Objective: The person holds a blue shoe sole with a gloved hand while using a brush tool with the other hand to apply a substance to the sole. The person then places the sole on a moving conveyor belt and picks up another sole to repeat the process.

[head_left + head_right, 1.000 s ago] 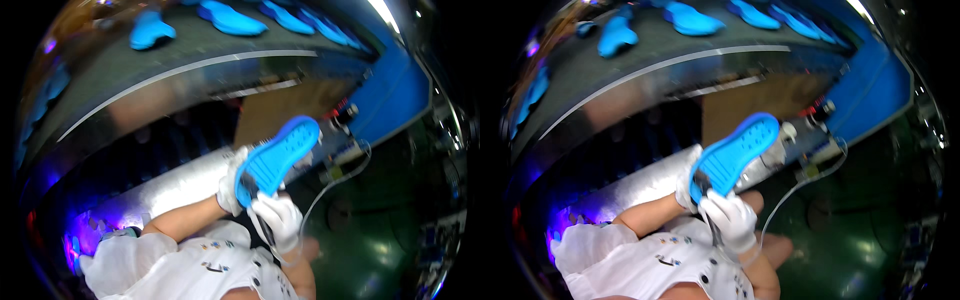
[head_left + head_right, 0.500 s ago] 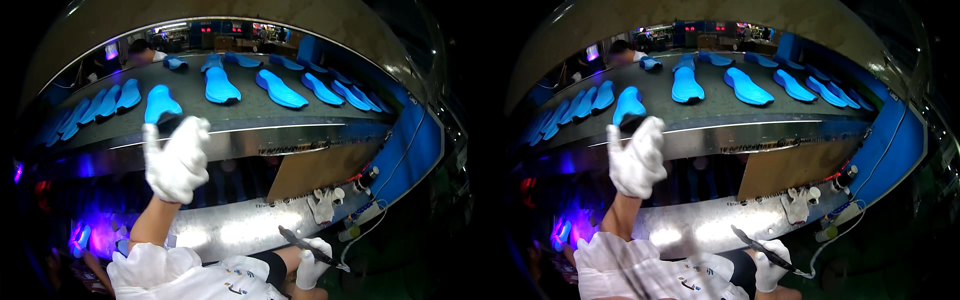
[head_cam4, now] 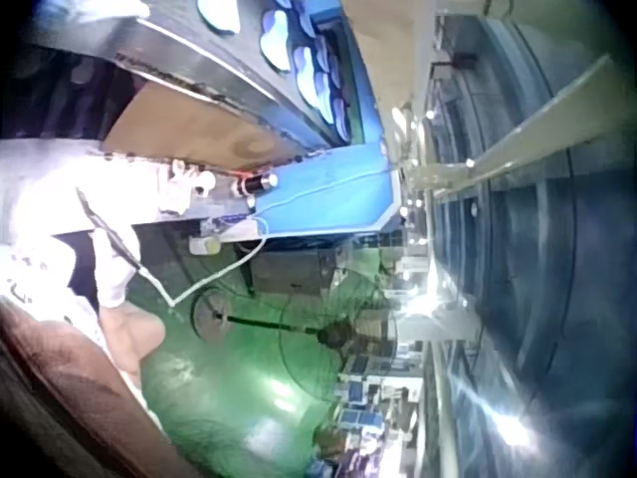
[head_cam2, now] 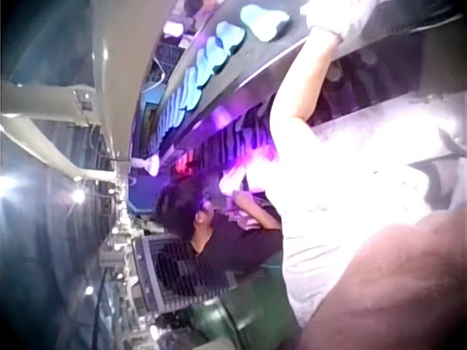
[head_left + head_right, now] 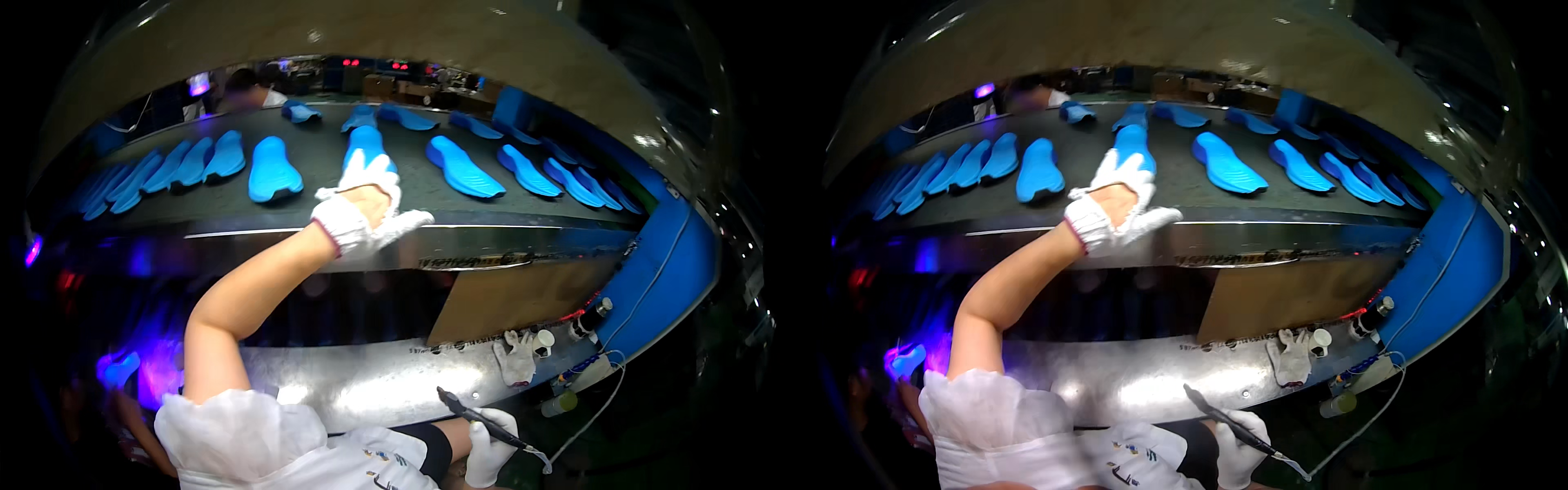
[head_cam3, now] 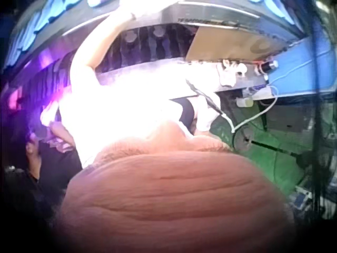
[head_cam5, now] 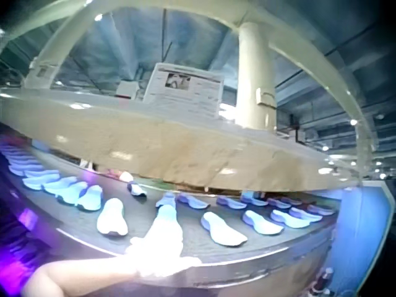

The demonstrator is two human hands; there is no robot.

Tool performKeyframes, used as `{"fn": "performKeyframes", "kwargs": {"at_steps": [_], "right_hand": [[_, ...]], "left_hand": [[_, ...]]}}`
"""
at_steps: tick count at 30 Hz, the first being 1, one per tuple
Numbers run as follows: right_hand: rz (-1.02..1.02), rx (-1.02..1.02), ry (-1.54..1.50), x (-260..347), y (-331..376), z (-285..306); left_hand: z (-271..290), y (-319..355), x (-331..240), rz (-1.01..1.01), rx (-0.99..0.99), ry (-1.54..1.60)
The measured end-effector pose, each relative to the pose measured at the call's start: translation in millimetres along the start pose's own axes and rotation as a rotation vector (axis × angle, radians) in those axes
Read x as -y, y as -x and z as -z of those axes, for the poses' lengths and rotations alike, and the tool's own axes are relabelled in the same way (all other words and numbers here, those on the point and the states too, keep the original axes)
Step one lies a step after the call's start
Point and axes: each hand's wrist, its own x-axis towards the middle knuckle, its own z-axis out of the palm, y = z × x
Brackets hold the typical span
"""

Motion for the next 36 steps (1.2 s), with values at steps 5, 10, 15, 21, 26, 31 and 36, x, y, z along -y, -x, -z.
{"fn": "performKeyframes", "kwargs": {"at_steps": [5,10,15,21,26,31,36], "right_hand": [[-0.138,-0.067,-0.168,-23,7,4],[-0.072,0.094,0.119,-32,13,7],[-0.129,-0.002,0.009,-31,9,12],[-0.112,-0.019,-0.088,-32,5,8],[-0.18,0.101,-0.129,-7,8,-7],[-0.15,0.072,-0.195,-5,9,-6],[-0.239,0.003,-0.14,-6,10,-7]], "left_hand": [[21,-46,-58,-0.242,-0.267,0.215],[-36,-98,-86,-0.328,-0.398,0.151],[22,-79,-70,-0.197,-0.008,0.338],[52,41,72,0.398,-0.306,-0.139],[35,123,198,1.003,0.472,-0.199],[20,143,227,0.677,-0.097,-0.257],[26,127,205,0.539,-1.014,1.114]]}}
